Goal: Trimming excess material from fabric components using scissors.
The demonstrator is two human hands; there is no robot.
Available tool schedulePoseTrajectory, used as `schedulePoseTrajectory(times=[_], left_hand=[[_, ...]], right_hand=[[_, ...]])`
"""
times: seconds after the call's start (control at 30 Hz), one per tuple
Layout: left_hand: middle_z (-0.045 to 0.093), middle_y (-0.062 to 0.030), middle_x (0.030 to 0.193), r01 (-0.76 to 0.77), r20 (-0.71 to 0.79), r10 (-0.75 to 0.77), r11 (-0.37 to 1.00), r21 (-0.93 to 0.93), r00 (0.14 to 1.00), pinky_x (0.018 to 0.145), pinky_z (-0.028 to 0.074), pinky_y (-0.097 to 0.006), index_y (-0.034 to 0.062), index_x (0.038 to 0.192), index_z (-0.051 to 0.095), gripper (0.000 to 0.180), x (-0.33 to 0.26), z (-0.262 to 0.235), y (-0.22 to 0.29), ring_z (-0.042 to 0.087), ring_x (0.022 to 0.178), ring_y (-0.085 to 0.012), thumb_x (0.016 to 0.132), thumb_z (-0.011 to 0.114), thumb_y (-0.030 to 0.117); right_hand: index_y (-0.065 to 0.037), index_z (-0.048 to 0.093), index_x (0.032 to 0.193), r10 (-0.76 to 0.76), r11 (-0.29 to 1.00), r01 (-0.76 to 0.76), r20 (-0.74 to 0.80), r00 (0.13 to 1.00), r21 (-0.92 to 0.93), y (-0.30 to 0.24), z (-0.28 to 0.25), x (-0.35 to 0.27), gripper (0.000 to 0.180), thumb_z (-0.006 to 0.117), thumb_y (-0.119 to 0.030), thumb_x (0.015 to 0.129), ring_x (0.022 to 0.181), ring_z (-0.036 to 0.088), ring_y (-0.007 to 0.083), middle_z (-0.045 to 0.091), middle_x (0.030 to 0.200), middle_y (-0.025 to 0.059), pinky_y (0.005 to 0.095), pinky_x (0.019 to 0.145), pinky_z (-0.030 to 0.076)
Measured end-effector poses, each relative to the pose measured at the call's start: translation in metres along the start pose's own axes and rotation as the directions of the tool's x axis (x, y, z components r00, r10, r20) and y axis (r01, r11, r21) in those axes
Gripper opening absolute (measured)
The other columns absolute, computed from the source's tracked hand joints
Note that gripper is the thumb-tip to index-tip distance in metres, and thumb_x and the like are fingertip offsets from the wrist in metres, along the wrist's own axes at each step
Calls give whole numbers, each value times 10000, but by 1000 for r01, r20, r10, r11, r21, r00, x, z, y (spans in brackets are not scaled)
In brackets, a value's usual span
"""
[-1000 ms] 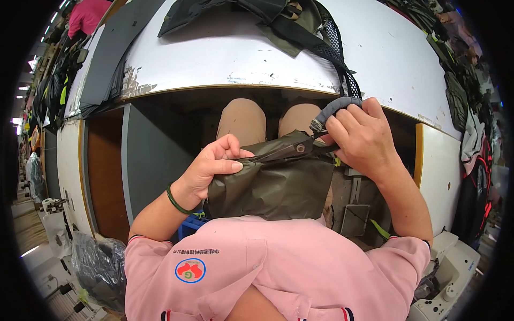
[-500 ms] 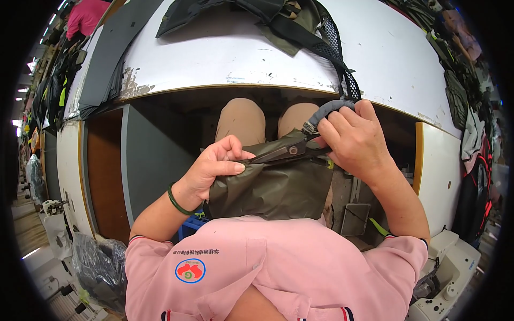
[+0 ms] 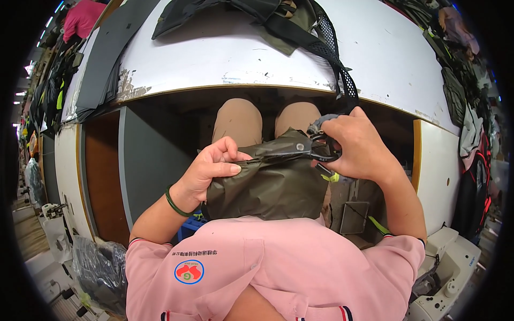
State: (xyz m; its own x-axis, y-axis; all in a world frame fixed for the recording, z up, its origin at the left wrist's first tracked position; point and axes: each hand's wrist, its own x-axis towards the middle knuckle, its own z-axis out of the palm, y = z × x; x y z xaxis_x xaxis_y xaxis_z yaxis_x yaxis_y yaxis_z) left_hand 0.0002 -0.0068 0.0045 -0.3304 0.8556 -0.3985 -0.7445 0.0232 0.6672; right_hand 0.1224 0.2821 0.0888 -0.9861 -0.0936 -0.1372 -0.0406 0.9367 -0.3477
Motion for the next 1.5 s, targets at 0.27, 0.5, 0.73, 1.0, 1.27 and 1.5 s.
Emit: schedulePoseTrajectory(times=[0.27, 0.5, 0.73, 1.0, 1.27, 1.5], left_hand=[[672, -91, 1118, -7, 27, 6, 999, 35, 1000, 894, 466, -233, 118, 971, 557, 221, 1, 3, -1, 608, 1022, -91, 842, 684, -9], [667, -85, 1121, 6, 30, -7, 999, 35, 1000, 886, 463, -237, 123, 969, 559, 220, 0, 2, 0, 603, 1022, -92, 843, 687, -4], [663, -84, 1102, -31, 71, 28, 998, 50, 997, 911, 465, -258, 115, 958, 549, 219, 4, 1, -6, 606, 1113, -134, 842, 683, -14], [646, -68, 1061, -19, 60, 16, 998, 57, 998, 911, 467, -261, 102, 962, 536, 210, 10, 16, -2, 596, 1061, -121, 853, 691, 11], [624, -52, 1079, -212, 124, 179, 906, 366, 976, 905, 457, -261, 57, 1038, 568, 271, 5, 3, 0, 574, 1025, -105, 833, 745, 40], [641, 4, 976, -92, 32, 88, 986, 142, 996, 823, 490, -229, 44, 1044, 584, 276, 0, -1, -5, 604, 899, -69, 831, 749, -14]], right_hand=[[-92, 570, 713, -71, 994, 61, 111, 991, 95, 0, 8, 4, 434, 868, -400, 645, 662, 553, 247, 553, 656, 35, 346, 720, 335], [-85, 565, 696, -99, 991, 87, 126, 987, 99, 0, 10, 7, 431, 862, -395, 659, 615, 522, 270, 574, 645, 42, 345, 716, 340], [-82, 602, 679, -77, 994, 63, 166, 983, 87, 4, 11, 5, 403, 860, -392, 673, 572, 457, 289, 603, 640, 65, 349, 706, 367], [-28, 620, 831, 85, 739, -137, 111, 990, 659, -17, 36, 20, 351, 897, -201, 704, 685, 525, 128, 579, 707, 32, 273, 633, 428], [-40, 618, 908, 124, 418, -272, 242, 962, 867, -29, 56, 29, 209, 800, -86, 815, 706, 535, 42, 586, 768, -33, 221, 637, 432], [-32, 621, 889, 176, 444, -248, 187, 966, 861, -27, 60, 30, 236, 811, -146, 809, 677, 554, 69, 631, 775, -2, 224, 630, 430]])
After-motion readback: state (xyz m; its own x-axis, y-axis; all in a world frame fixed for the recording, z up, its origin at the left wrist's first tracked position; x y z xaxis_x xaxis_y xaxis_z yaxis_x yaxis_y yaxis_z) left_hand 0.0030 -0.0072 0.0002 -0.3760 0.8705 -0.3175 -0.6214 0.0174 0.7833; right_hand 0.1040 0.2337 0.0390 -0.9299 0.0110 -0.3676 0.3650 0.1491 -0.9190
